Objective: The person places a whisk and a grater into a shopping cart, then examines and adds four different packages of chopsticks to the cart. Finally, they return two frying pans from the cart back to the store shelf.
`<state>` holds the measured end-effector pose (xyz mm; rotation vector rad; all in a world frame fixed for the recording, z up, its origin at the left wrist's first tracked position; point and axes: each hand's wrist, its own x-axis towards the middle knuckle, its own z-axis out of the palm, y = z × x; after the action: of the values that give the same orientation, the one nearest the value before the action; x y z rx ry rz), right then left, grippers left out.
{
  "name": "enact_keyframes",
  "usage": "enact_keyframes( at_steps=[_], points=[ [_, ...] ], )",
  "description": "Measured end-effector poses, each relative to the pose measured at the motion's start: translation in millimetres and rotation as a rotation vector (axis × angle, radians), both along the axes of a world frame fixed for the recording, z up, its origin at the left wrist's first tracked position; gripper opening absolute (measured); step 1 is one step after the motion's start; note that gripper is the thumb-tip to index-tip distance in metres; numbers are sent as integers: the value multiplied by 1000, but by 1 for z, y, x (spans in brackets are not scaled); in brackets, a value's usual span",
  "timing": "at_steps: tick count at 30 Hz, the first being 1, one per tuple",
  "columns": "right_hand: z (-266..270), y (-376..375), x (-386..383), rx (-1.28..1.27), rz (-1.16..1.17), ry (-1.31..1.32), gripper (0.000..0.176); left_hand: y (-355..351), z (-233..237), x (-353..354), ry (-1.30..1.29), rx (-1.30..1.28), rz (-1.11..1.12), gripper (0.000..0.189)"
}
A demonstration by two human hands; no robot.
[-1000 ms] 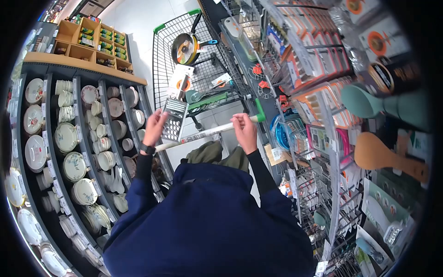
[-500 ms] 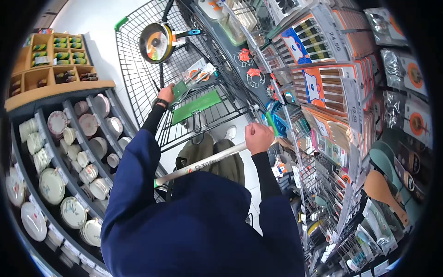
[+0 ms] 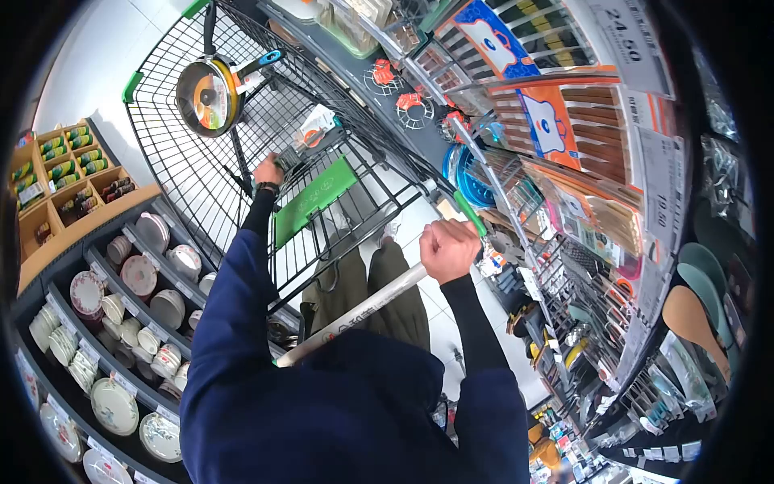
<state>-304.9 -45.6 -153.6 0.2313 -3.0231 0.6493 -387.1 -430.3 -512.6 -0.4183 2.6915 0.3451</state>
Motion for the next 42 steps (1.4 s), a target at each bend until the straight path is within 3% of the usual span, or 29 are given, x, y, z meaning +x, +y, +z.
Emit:
enact_keyframes(
  at_steps=[9, 13, 15, 17, 21, 25, 27, 29, 31, 35, 37, 39, 41, 42],
  points=[
    [1, -3, 1, -12, 22, 15, 24, -61, -38, -49, -119, 60, 17, 32],
    [1, -6, 1, -22, 15, 14, 23, -61, -52, -60, -239, -41, -19, 41],
    [1, -8, 1, -26, 1, 19, 22, -66, -64, -65, -359, 61, -64, 51],
    [6, -9, 1, -1, 13, 1, 22, -76, -114, -59, -282, 46, -40, 57],
    [5, -13, 3, -16, 1, 16, 22, -88, -106, -43, -189, 229, 8, 54],
    [10, -16, 6, 11, -6, 4, 21, -92, -56, -8, 9, 309, -88, 37],
    [12, -19, 9, 18, -9, 8, 21, -98, -31, 13, -55, 464, -131, 31],
    [11, -22, 13, 10, -20, 47, 20, -87, 44, 34, -68, 447, -211, 27],
    [13, -22, 18, -13, -9, 62, 19, -89, 88, 61, -39, 458, -301, 27],
    [10, -22, 32, -30, -1, 91, 15, -77, 211, 117, -37, 713, -256, 28],
    [5, -21, 39, -31, 23, 85, 16, -76, 263, 142, -123, 614, -335, 32],
    [7, -20, 46, 18, 50, 14, 17, -67, 304, 167, -233, 765, -122, 39],
    [10, -20, 50, 25, 108, -30, 18, -71, 276, 206, -224, 927, -25, 48],
    [10, -21, 52, -9, 130, 24, 18, -75, 236, 242, -188, 845, -66, 50]
  ],
)
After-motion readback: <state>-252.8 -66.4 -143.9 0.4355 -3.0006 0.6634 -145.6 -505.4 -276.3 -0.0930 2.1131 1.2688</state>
